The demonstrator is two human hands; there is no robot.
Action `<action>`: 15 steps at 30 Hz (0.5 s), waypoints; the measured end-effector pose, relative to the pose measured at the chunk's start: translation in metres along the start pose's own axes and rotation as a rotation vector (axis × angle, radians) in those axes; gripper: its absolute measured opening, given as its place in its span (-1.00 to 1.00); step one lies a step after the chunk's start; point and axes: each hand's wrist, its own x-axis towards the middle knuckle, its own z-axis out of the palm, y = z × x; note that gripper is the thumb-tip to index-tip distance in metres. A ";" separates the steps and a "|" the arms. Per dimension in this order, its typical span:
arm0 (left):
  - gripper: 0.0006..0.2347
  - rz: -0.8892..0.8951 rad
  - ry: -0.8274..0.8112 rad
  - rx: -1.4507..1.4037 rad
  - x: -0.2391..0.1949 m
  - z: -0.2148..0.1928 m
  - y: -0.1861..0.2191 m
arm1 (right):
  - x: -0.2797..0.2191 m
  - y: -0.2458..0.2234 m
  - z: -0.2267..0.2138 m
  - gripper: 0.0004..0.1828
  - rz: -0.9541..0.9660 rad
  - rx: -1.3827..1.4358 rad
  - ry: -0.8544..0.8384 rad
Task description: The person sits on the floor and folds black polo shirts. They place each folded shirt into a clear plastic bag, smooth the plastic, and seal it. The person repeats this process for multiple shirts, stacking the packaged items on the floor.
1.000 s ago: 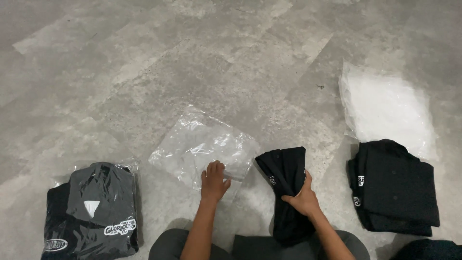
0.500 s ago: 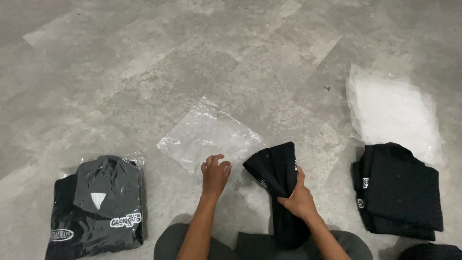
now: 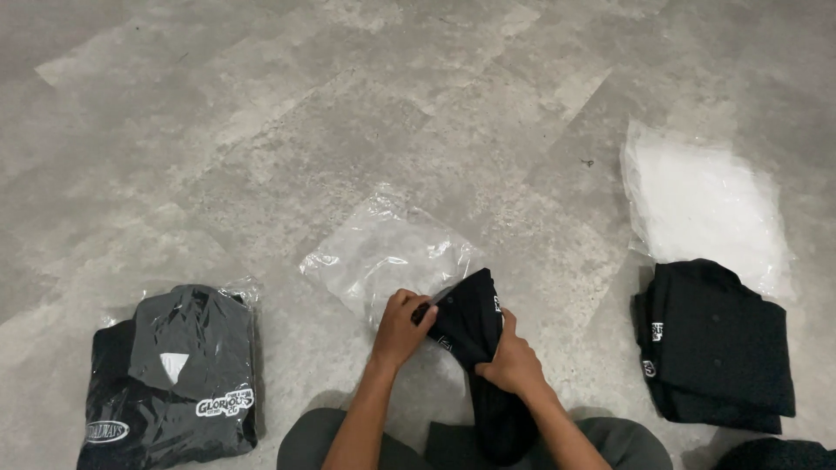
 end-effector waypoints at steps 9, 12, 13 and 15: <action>-0.83 -0.015 0.165 0.296 0.008 0.027 -0.022 | 0.019 0.008 0.022 0.29 -0.126 -0.084 0.010; -0.74 -0.078 0.121 0.217 0.011 0.012 0.014 | 0.011 0.002 0.024 0.27 -0.131 -0.113 0.028; -0.74 -0.080 0.122 0.220 0.013 0.017 0.008 | 0.007 -0.002 0.024 0.27 -0.133 -0.113 0.026; -0.78 0.037 0.212 0.304 0.015 0.028 -0.003 | -0.002 -0.007 0.025 0.21 -0.157 -0.188 0.028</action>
